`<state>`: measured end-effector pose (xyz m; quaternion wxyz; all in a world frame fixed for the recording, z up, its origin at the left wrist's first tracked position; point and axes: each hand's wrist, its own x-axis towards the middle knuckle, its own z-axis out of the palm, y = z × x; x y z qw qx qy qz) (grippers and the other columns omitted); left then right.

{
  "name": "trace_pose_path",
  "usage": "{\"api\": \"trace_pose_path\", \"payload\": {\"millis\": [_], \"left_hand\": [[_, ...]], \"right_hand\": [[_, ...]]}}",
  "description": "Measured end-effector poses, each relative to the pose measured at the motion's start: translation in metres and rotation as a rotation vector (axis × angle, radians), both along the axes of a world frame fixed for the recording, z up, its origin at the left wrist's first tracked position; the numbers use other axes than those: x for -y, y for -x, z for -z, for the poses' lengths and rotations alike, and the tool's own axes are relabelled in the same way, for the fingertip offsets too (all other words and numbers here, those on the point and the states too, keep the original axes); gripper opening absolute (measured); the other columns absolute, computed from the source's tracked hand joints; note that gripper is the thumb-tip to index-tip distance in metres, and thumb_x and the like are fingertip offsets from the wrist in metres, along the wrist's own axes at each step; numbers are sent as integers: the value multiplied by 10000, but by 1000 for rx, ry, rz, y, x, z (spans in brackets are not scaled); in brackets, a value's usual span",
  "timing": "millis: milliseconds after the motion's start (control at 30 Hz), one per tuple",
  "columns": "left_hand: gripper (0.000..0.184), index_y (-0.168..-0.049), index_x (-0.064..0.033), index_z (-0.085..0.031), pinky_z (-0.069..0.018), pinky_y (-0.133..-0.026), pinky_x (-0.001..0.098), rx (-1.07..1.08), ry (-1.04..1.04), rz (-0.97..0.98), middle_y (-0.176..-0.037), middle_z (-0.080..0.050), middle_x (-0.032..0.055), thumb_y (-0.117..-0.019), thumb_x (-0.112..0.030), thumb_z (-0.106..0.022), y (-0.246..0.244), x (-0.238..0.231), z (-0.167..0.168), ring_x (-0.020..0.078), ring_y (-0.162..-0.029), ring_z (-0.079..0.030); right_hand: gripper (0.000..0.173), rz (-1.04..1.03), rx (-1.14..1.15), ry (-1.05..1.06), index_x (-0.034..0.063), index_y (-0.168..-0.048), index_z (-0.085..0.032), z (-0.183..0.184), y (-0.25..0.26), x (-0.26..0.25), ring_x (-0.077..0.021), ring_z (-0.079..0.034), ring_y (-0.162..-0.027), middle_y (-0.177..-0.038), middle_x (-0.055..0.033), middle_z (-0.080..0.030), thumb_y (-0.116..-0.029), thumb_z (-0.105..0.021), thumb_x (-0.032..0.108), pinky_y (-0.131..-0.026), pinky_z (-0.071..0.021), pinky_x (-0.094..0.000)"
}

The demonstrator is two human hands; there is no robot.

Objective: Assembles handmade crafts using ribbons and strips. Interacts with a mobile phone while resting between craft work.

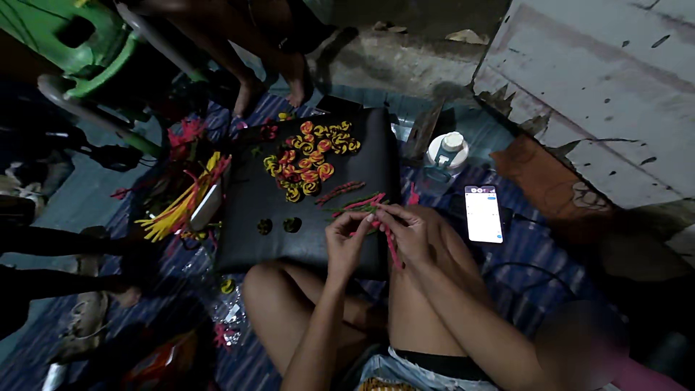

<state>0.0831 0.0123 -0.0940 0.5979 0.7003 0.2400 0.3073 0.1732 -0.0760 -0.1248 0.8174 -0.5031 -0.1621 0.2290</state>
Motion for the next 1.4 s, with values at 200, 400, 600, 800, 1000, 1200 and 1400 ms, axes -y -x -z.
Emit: {"api": "trace_pose_path", "payload": {"millis": [200, 400, 600, 800, 1000, 1200, 1400], "left_hand": [[78, -965, 36, -732, -590, -725, 198, -35, -3, -13, -873, -739, 9, -929, 3, -671, 0, 2, -3, 26, -751, -688], [163, -1064, 57, -720, -588, -804, 209, -26, -155, 11, -977, -740, 37, -968, -40, -629, 1, 0, 1, 28, -848, -694], [152, -997, -38, -768, -527, -938, 239, -82, -600, 172, -1010, -729, 51, -965, -158, -680, 26, -41, 0, 66, -1018, -659], [123, -1066, -213, -732, -473, -947, 236, -113, -831, 376, -1086, -665, 26, -1004, -291, -660, 63, -57, -24, 99, -1051, -611], [223, -1038, -190, -732, -421, -927, 309, -130, -1054, 570, -1018, -700, 35, -1044, -353, -579, 76, -62, -46, 155, -1000, -623], [177, -1034, -177, -719, -417, -909, 315, -150, -1187, 605, -1017, -699, 26, -1056, -262, -566, 83, -52, -57, 159, -979, -623], [205, -1036, -142, -671, -437, -866, 331, -199, -1295, 639, -991, -693, 45, -1076, -272, -518, 80, -48, -58, 191, -927, -631]], "right_hand": [[83, -14, 51, -2, -22, -948, -760, 0, -3, 1, 22, -654, -726, -878, 19, -740, -896, -695, -27, -693, -563, -147], [86, -8, 135, 45, -29, -937, -746, 3, -6, 2, 17, -658, -763, -886, 9, -730, -907, -669, -5, -713, -565, -157], [224, -437, 148, 112, -115, -1115, -651, -1, -7, 4, 30, -594, -766, -943, -45, -681, -1022, -530, 50, -680, -500, -144], [184, -987, -28, 53, -60, -1053, -641, -5, -15, 7, 35, -555, -644, -777, 51, -613, -1044, -492, 48, -593, -476, -140], [185, -1178, 2, -22, -44, -988, -668, -1, -8, 7, 47, -554, -642, -762, 68, -617, -1033, -506, 32, -611, -476, -141], [176, -1277, 32, -43, -39, -956, -653, 3, -5, 7, 41, -547, -633, -739, 65, -599, -1029, -504, 23, -614, -477, -146], [156, -1285, 34, 24, -47, -973, -646, -3, -5, 10, 36, -558, -652, -762, 55, -607, -1029, -514, 15, -634, -489, -154]]}}
